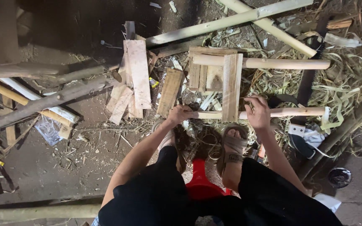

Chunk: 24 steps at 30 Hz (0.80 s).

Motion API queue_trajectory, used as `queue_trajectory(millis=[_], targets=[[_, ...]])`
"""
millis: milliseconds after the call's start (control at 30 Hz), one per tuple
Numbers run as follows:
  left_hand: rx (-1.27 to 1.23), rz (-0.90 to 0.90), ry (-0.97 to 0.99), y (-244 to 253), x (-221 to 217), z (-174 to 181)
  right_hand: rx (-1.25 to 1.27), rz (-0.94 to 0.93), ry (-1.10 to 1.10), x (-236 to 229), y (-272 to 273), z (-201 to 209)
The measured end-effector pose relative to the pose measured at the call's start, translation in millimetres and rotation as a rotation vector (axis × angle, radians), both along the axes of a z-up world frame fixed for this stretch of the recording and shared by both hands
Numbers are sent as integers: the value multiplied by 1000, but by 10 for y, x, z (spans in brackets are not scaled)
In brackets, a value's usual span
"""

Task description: The person assembles a small wooden frame by arranging pieces on the ground and securing them with a hammer and nails. They repeatedly pick up nails from a plastic bag and hammer them into the joints of the frame.

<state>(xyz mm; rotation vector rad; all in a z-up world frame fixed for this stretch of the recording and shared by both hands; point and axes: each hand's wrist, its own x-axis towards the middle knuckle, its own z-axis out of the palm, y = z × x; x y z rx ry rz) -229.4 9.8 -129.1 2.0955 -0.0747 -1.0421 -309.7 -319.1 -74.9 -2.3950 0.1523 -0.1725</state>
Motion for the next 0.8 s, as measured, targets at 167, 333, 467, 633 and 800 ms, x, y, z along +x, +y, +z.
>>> queue_trajectory(millis=[167, 333, 467, 633, 800], targets=[[-31, 7, -39, 17, -9, -120, -18, -7, -23, 28, 21, 79], [-33, 9, -56, -2, 5, 87, -54, -26, 6, -55, -80, -234], [-48, 67, -51, -9, 11, 189, -74, -41, 34, -109, -144, -399], [-24, 75, -53, -20, -13, 31, -140, -57, 62, -132, -158, -529], [35, 75, -43, -2, -42, -147, -116, -51, 70, -117, -160, -464]])
